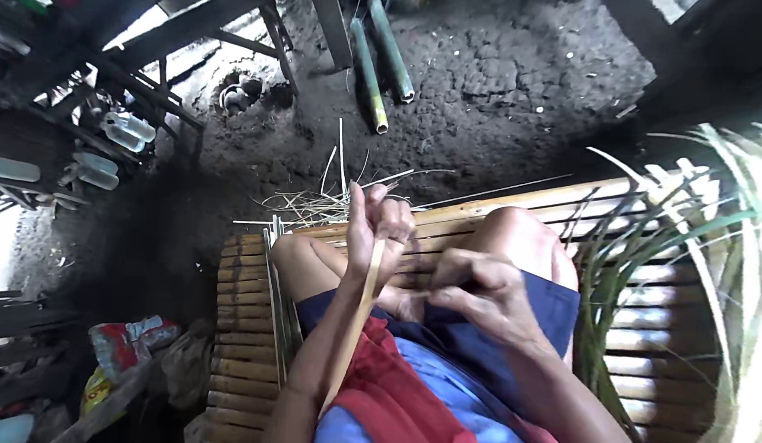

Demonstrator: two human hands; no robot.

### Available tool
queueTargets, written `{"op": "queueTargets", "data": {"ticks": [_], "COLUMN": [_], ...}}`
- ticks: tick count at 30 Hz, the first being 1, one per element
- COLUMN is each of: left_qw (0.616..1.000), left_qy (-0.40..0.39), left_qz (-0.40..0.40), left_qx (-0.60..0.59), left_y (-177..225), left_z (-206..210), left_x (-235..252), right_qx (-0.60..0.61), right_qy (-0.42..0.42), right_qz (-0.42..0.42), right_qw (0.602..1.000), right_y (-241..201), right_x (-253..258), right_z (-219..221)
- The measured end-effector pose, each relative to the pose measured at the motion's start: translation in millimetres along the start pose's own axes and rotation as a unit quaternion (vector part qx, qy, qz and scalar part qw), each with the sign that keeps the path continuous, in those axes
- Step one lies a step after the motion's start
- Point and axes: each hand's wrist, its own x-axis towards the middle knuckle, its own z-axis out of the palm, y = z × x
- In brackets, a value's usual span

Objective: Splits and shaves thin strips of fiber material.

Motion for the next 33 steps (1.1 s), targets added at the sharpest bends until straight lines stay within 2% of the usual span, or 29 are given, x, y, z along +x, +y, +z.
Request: {"op": "queueTargets", "data": {"ticks": [2, 3, 5, 6, 7, 9, 12, 14, 17, 18, 20, 21, 22, 23, 25, 28, 33], "left_qw": [0.998, 0.998, 0.987, 0.979, 0.975, 0.978, 0.988, 0.987, 0.958, 0.958, 0.978, 0.974, 0.967, 0.963, 0.972, 0.978, 0.956], "left_qy": [0.055, 0.040, -0.048, -0.070, -0.057, 0.013, 0.088, 0.140, 0.283, 0.279, 0.130, 0.052, 0.003, -0.004, 0.049, 0.151, 0.294], "left_qz": [0.026, 0.009, -0.086, -0.131, -0.148, -0.139, -0.090, -0.052, 0.013, 0.006, -0.086, -0.138, -0.171, -0.175, -0.127, -0.083, -0.018], "left_qx": [0.000, 0.049, 0.129, 0.137, 0.153, 0.157, 0.090, 0.064, 0.043, 0.062, 0.140, 0.169, 0.189, 0.203, 0.193, 0.115, 0.006], "left_y": [5, 7, 9, 8, 5, -2, -10, -8, 8, 12, 14, 15, 14, 12, 0, -12, 6], "left_z": [-2, -3, -3, -1, 1, 6, 10, 3, -11, -12, -11, -6, 0, 4, 9, 12, -21], "left_x": [8, 7, 1, -3, -7, -14, -19, -17, -6, -4, -7, -10, -15, -22, -33, -36, -17], "right_qx": [-0.002, -0.026, -0.115, -0.145, -0.164, -0.186, -0.169, -0.109, -0.053, -0.060, -0.113, -0.147, -0.174, -0.195, -0.211, -0.193, -0.100], "right_qy": [-0.008, 0.009, 0.089, 0.127, 0.148, 0.116, 0.005, -0.016, -0.024, -0.010, 0.050, 0.092, 0.123, 0.142, 0.099, -0.007, -0.056], "right_qz": [-0.018, -0.021, 0.011, 0.035, 0.059, 0.068, 0.040, 0.045, 0.070, 0.073, 0.088, 0.102, 0.112, 0.116, 0.099, 0.050, 0.033], "right_qw": [1.000, 0.999, 0.989, 0.981, 0.974, 0.973, 0.985, 0.993, 0.996, 0.996, 0.988, 0.979, 0.971, 0.963, 0.967, 0.980, 0.993], "right_y": [-13, -16, -11, -7, -2, 3, 6, 2, -14, -15, -6, -2, 0, 0, -3, 7, -10], "right_x": [-9, -9, -1, 5, 10, 17, 12, 0, -22, -25, -22, -16, -8, -1, 6, 1, -31], "right_z": [-7, -8, -11, -17, -24, -21, 7, 10, -3, -4, -5, -11, -20, -28, -25, 9, 2]}}
